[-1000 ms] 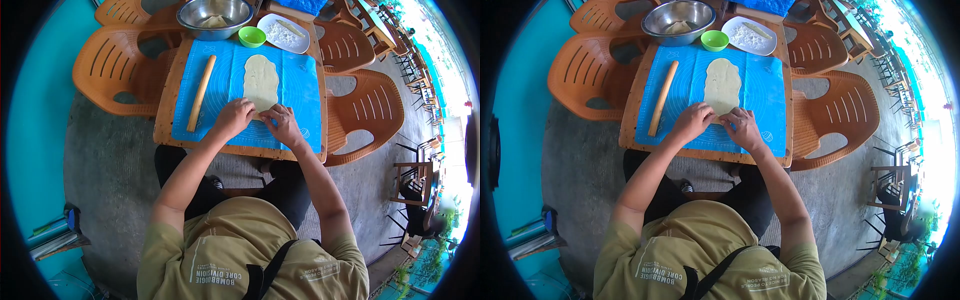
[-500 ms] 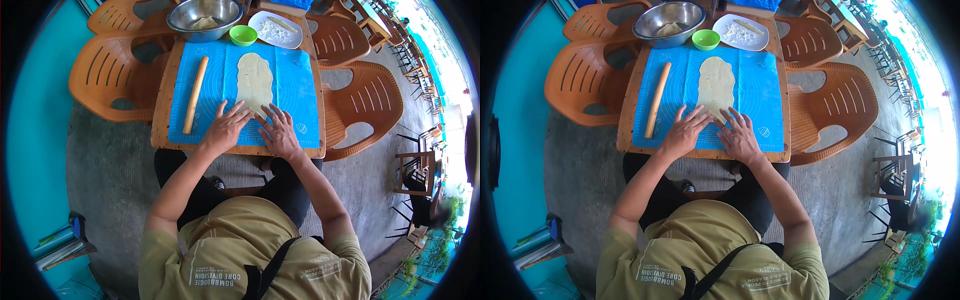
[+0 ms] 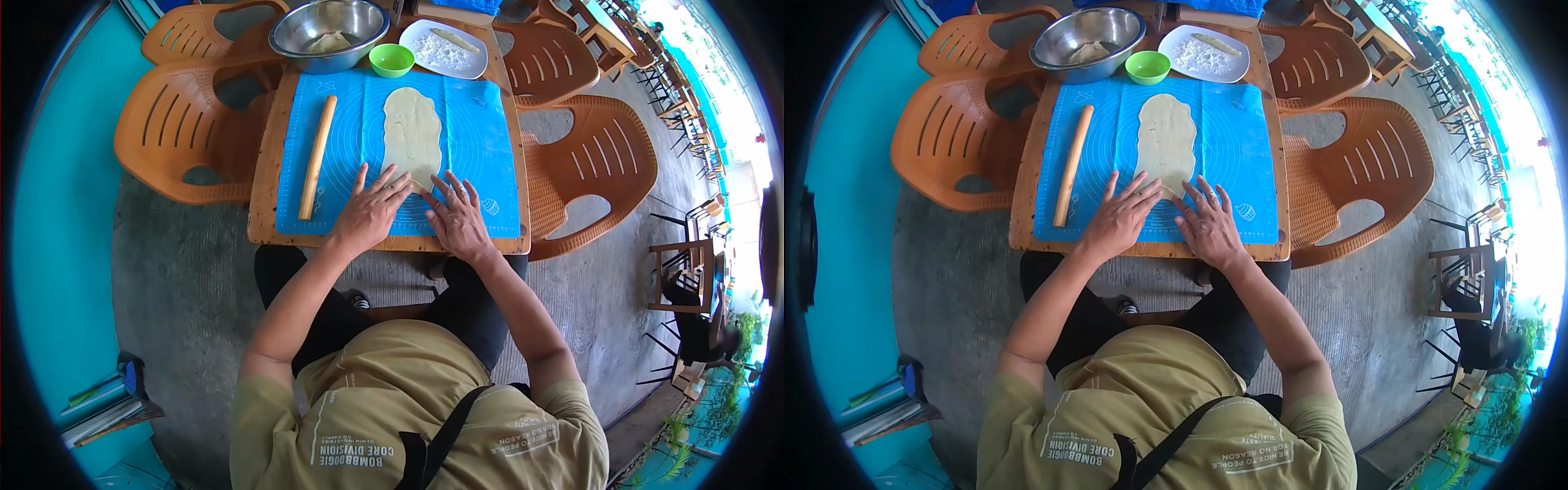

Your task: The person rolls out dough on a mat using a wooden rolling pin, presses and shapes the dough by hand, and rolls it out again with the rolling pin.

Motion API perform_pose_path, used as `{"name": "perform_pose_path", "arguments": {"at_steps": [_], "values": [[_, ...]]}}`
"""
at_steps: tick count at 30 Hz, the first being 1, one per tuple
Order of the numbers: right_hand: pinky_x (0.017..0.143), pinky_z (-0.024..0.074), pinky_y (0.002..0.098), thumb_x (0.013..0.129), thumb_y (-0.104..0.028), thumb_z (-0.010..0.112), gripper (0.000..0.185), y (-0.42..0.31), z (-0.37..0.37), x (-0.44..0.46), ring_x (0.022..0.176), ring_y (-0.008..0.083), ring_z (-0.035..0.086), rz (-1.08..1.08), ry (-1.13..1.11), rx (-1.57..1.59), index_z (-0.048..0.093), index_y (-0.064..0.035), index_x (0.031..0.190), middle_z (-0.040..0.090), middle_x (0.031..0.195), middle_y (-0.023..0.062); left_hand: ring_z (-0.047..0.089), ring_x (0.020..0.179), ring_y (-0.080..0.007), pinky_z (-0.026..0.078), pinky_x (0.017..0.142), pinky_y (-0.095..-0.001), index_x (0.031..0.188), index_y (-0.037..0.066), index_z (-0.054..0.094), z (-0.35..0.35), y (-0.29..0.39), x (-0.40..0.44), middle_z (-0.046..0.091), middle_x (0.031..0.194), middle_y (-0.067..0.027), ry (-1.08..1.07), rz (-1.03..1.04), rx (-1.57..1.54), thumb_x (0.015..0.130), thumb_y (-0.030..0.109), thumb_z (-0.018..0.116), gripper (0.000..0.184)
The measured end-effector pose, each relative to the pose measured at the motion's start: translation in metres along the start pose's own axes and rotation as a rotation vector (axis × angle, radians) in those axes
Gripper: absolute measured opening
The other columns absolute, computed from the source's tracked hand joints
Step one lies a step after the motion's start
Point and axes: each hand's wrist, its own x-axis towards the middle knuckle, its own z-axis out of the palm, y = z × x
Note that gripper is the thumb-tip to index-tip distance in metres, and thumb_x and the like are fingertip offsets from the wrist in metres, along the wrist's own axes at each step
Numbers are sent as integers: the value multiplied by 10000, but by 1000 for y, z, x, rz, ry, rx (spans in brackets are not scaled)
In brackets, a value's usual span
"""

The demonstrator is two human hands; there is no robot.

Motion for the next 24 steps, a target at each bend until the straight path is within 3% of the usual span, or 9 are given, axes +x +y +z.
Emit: {"name": "perform_pose_path", "arguments": {"at_steps": [5, 6, 7, 9, 10, 14, 17, 24], "values": [[1260, 245, 610, 1072, -320, 599, 416, 0, -2, -2, 1548, 390, 379, 25, -17, -11, 676, -113, 1425, 497, 1600, 173, 394, 1558, -315, 236, 1284, -597, 1408, 63, 651, -21, 0, -12, 487, 1618, -149, 177, -168, -2, 1031, 204, 649, 402], [1259, 249, 605, 1071, -313, 602, 418, 0, -3, -3, 1545, 392, 383, 27, 8, -3, 672, -103, 1425, 499, 1592, 179, 484, 1460, -353, 329, 1208, -593, 1365, 48, 658, -28, -4, -16, 549, 1516, -176, 272, -181, 57, 1013, 210, 680, 389], [1258, 254, 600, 1069, -306, 606, 420, -1, -3, -3, 1541, 394, 386, 27, 35, 5, 668, -92, 1425, 502, 1585, 185, 484, 1460, -353, 329, 1208, -593, 1365, 48, 658, -33, -8, -21, 549, 1516, -176, 266, -183, 60, 1013, 210, 680, 389], [1254, 268, 589, 1068, -295, 610, 418, -2, -4, -2, 1532, 398, 398, 56, 63, 52, 664, -80, 1423, 509, 1572, 190, 547, 1323, -375, 403, 1126, -564, 1324, 56, 677, -41, -17, -34, 586, 1388, -176, 436, -438, 88, 1015, 256, 676, 368], [1250, 282, 578, 1067, -283, 614, 416, -2, -3, -2, 1522, 401, 410, 83, 92, 92, 660, -69, 1420, 516, 1559, 195, 575, 1194, -373, 448, 1043, -529, 1287, 27, 670, -42, -25, -38, 605, 1260, -174, 496, -470, 168, 1000, 283, 694, 386], [1223, 337, 549, 1068, -256, 623, 386, 2, 6, -4, 1482, 408, 458, 105, 128, 114, 661, -54, 1395, 553, 1509, 199, 599, 1161, -385, 475, 1025, -511, 1275, -19, 652, -42, -41, -52, 644, 1195, -194, 305, -673, 250, 1000, 309, 691, 430], [1209, 352, 548, 1065, -241, 630, 366, -3, 3, -1, 1468, 412, 468, 126, 156, 153, 668, -50, 1374, 567, 1487, 200, 616, 1165, -410, 496, 1021, -525, 1330, 7, 616, -29, -53, -57, 641, 1226, -218, 254, -728, 239, 1013, 327, 678, 454], [1181, 381, 544, 1049, -212, 651, 410, -2, -6, 0, 1444, 414, 485, 121, 215, 174, 618, -45, 1422, 561, 1474, 199, 617, 1161, -401, 506, 983, -511, 1380, -19, 563, -34, -56, -54, 629, 1216, -214, 304, -682, 151, 1082, 217, 578, 380]]}}
